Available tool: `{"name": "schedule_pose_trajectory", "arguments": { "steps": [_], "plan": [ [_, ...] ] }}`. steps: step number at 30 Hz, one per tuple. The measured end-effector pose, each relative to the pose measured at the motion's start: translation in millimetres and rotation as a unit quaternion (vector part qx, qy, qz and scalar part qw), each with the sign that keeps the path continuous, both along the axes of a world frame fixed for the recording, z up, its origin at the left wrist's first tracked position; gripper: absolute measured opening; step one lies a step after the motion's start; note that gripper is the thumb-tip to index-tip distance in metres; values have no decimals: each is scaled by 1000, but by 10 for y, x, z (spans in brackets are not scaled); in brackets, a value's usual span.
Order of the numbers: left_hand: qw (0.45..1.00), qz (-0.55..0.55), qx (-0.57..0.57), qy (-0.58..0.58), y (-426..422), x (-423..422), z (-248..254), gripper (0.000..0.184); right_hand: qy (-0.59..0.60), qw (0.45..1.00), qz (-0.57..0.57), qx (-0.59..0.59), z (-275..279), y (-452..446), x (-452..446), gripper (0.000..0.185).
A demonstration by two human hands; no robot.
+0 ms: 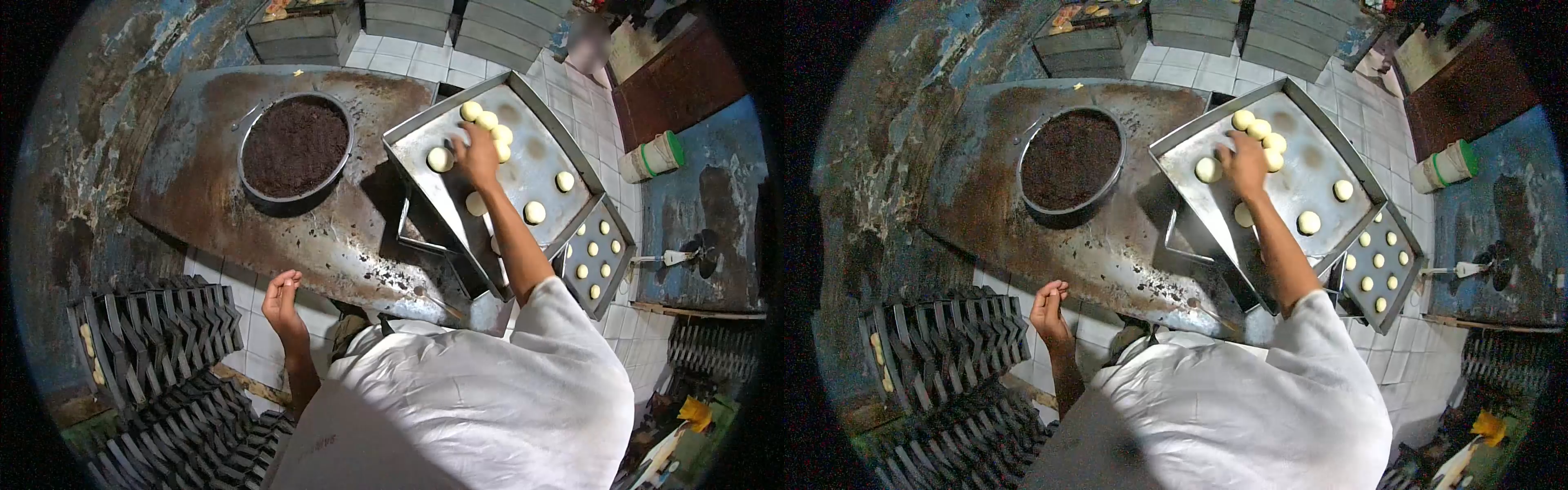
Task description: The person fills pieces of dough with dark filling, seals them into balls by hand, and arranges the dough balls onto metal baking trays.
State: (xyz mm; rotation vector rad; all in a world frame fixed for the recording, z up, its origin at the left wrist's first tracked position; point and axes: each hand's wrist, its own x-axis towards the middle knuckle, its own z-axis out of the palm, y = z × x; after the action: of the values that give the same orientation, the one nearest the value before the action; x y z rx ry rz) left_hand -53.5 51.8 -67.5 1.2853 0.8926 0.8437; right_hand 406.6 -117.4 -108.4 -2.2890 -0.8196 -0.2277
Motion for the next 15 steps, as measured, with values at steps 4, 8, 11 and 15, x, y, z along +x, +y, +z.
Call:
{"name": "schedule_pose_trajectory", "arguments": {
  "steps": [4,8,11,15],
  "plan": [
    [999,-16,-31,-24,11,175,-15,19,-117,961,-141,-207,242,-585,-33,37],
    [992,-123,-8,-27,-164,752,177,18,-83,988,-73,-112,72,-967,138,32],
    [975,-217,6,-41,-369,1257,396,18,49,991,-82,96,510,-1037,-163,23],
    [945,-309,44,-100,-780,1921,694,22,315,903,33,289,1121,-1085,-1019,25]
  ]
}}
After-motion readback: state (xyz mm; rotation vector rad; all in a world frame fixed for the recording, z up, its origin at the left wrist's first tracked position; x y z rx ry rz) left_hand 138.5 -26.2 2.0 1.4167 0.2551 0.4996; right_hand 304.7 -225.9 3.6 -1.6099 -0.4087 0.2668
